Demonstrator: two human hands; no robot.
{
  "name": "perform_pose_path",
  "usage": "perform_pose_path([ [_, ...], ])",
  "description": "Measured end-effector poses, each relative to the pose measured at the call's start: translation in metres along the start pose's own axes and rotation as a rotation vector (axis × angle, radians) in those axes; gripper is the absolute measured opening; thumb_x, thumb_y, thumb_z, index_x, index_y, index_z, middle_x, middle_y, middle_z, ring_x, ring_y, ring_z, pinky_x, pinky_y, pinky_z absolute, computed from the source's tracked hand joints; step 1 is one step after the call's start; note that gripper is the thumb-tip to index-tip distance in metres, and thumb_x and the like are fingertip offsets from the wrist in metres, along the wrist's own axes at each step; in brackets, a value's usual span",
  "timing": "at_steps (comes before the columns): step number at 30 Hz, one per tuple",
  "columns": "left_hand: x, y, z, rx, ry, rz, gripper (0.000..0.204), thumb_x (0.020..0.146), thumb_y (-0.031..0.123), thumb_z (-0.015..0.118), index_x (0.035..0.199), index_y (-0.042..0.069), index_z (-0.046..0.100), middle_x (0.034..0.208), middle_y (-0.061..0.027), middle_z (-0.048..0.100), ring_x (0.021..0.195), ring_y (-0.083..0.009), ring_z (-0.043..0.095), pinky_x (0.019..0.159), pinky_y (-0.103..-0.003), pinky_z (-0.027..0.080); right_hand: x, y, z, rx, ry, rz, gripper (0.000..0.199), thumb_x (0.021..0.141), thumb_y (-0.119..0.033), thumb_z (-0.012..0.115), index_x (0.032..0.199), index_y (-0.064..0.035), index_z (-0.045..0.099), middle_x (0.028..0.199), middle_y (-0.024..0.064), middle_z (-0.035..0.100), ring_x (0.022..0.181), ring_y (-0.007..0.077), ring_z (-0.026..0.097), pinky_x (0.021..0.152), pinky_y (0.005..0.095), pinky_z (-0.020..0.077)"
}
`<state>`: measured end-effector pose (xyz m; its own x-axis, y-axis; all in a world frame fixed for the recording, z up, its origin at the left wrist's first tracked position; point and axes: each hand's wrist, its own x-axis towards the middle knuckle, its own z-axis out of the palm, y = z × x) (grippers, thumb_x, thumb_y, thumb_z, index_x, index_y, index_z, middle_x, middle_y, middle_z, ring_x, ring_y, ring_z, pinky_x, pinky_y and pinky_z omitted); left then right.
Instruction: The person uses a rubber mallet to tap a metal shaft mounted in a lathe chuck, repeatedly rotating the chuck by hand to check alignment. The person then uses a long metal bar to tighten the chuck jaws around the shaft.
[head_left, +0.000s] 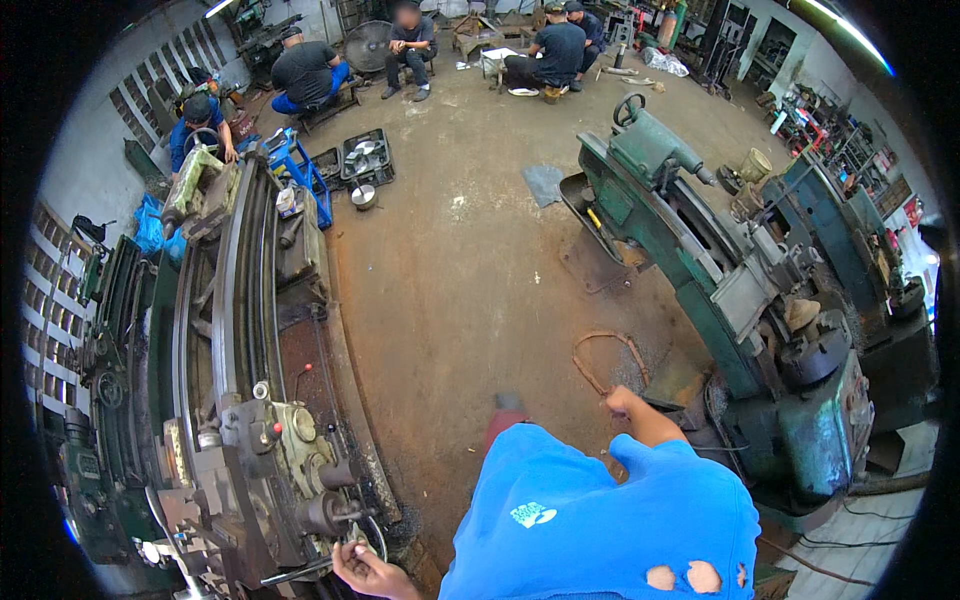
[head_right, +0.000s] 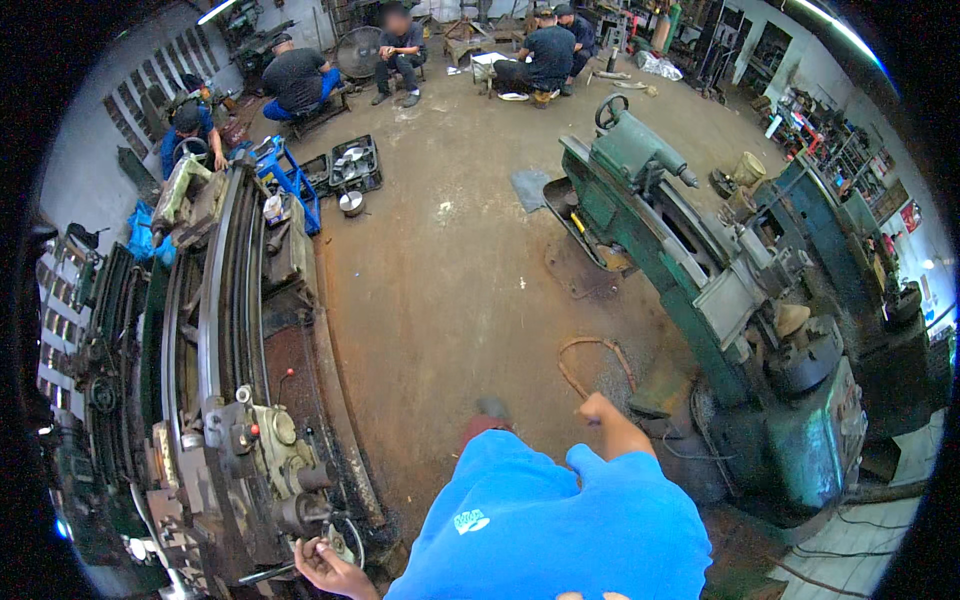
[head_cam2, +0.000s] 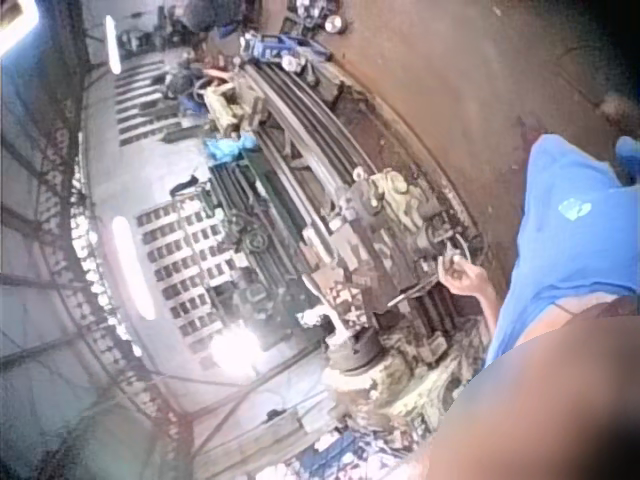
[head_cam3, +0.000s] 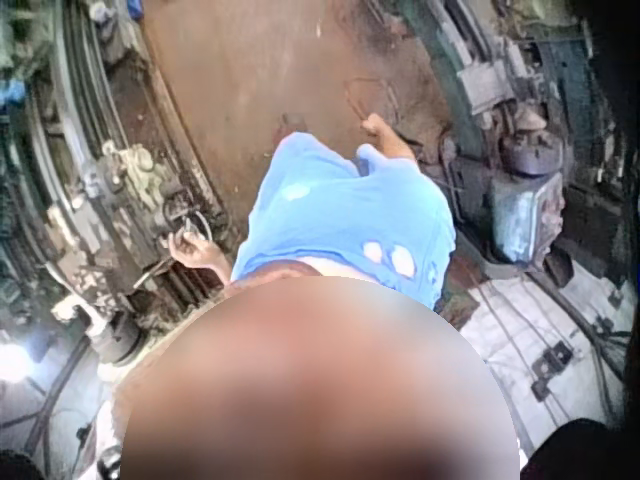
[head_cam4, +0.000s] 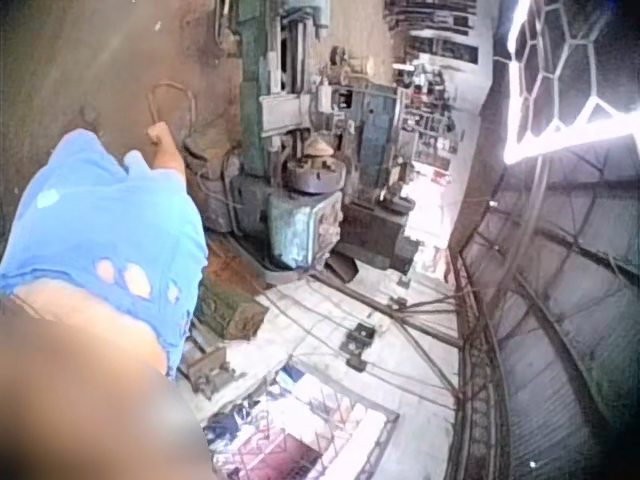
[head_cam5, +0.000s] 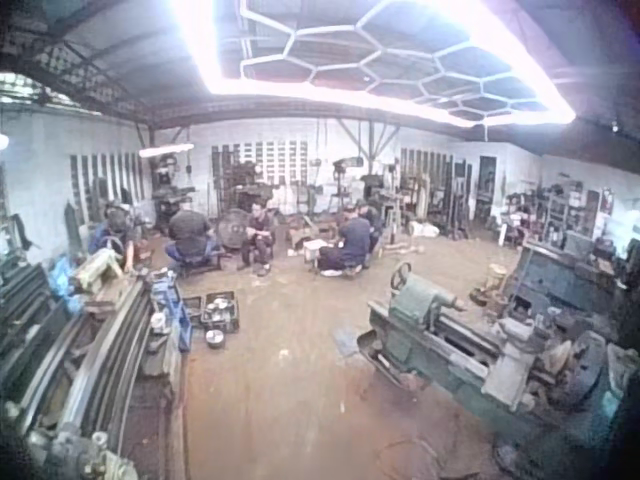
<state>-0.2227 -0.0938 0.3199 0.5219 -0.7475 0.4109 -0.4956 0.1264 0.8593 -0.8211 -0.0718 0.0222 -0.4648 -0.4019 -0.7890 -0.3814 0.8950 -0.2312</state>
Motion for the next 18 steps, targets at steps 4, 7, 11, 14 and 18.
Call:
perform_pose_path([
  [4,-0.022,0.021,0.056,0.065,-0.164,0.026,0.035,0.097,-0.006,0.047,0.133,-0.007,0.049,0.095,-0.0112,0.061,0.081,-0.0180,0.058,0.070,-0.030,0.051,0.080,-0.042,-0.113,-0.201,0.144,-0.129,0.050,0.083,-0.038,0.071,0.104,0.0076,0.073,0.112,0.0277,0.070,0.105,0.0399,0.070,0.090,0.0473,0.0550],
  [7,-0.040,0.021,0.120,0.119,-0.204,-0.035,0.030,0.098,0.000,0.052,0.128,-0.006,0.053,0.089,-0.0107,0.062,0.075,-0.0182,0.058,0.068,-0.031,0.051,0.170,-0.068,-0.197,-0.053,0.343,-0.204,0.060,0.081,-0.048,0.074,0.115,0.0017,0.072,0.114,0.0283,0.069,0.110,0.0402,0.068,0.093,0.0473,0.0545],
  [11,-0.084,0.010,0.229,0.482,-0.493,-0.108,0.027,0.095,0.005,0.058,0.121,-0.002,0.063,0.094,-0.0155,0.070,0.082,-0.0252,0.068,0.075,-0.037,0.054,0.312,-0.104,-0.280,-0.011,0.559,-0.290,0.058,0.084,-0.048,0.073,0.119,-0.0027,0.071,0.107,0.0264,0.072,0.108,0.0417,0.068,0.091,0.0492,0.0548],
  [14,-0.124,0.004,0.292,0.645,-0.808,-0.032,0.024,0.099,0.031,0.064,0.111,0.011,0.070,0.084,-0.0045,0.069,0.073,-0.0227,0.066,0.064,-0.043,0.055,0.403,-0.121,-0.319,-0.058,0.421,-0.242,0.049,0.089,-0.034,0.070,0.122,0.0019,0.064,0.117,0.0286,0.068,0.112,0.0424,0.066,0.094,0.0491,0.0528],
  [18,-0.149,-0.006,0.354,0.778,-1.007,-0.345,0.028,0.098,0.033,0.064,0.111,0.010,0.070,0.088,-0.0068,0.069,0.077,-0.0252,0.066,0.068,-0.044,0.054,0.505,-0.146,-0.339,0.114,0.688,-0.076,0.068,0.090,-0.019,0.067,0.148,0.0015,0.039,0.130,0.0333,0.060,0.124,0.0436,0.058,0.106,0.0499,0.0457],
])
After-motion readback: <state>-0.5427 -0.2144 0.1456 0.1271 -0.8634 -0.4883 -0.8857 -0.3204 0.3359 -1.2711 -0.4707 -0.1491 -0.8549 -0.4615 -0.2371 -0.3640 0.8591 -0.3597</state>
